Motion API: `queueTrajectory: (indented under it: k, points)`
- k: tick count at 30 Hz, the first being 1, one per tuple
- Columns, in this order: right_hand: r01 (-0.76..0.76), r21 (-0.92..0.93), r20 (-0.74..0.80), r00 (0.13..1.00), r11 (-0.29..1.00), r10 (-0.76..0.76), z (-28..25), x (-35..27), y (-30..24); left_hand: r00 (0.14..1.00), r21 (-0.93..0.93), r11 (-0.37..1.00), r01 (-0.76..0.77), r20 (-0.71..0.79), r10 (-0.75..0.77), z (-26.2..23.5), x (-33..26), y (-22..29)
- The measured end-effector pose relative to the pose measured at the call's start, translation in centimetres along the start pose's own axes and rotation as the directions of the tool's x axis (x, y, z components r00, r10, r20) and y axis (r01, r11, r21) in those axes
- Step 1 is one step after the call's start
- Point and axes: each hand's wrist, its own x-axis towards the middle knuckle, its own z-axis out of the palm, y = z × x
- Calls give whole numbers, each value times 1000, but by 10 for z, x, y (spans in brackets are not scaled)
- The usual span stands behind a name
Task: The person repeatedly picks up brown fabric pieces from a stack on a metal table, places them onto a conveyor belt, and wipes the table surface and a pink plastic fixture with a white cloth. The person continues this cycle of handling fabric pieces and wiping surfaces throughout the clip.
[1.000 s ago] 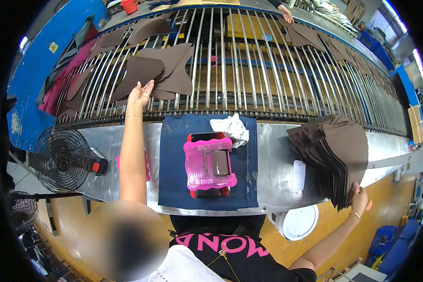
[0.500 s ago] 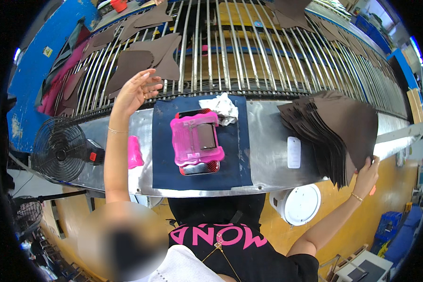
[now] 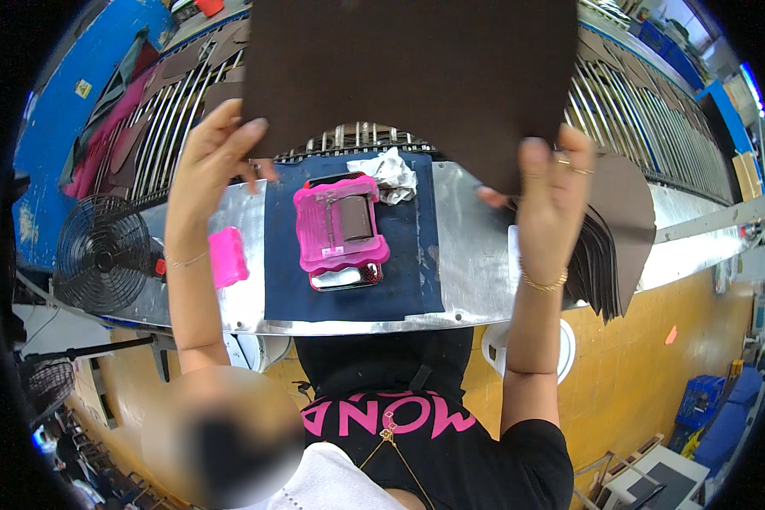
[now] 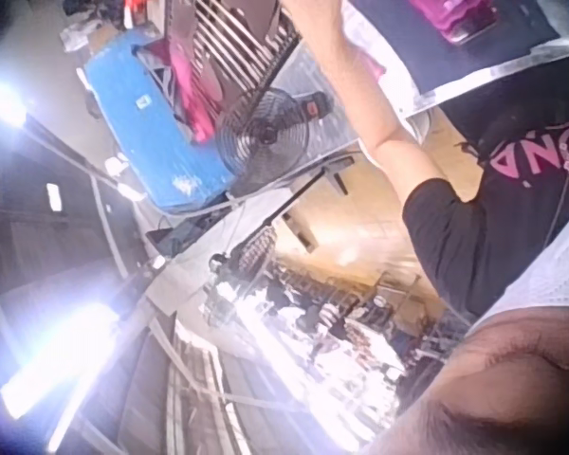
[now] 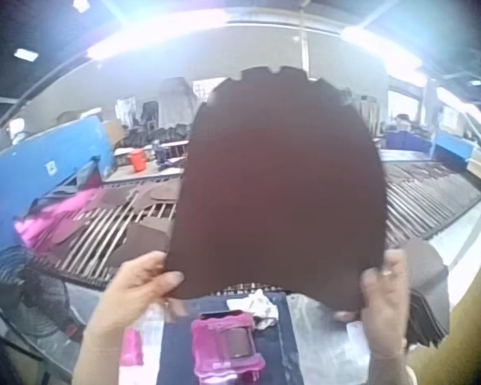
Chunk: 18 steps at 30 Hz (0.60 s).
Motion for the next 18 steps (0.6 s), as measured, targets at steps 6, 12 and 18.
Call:
queueTrajectory:
  k: [6, 12, 18]
  points:
    - [132, -176, 487, 873, 976, -30, 43, -7, 65, 944, 314, 948, -60, -291, 156, -90, -55, -2]
    - [162, -240, 568, 823, 957, 3, 77, -23, 75, 911, 422, 907, 2, -375, 173, -115, -99, 2]
    - [474, -320, 631, 753, 820, -189, 57, -21, 83, 915, 294, 950, 104, -403, 25, -105, -111, -30]
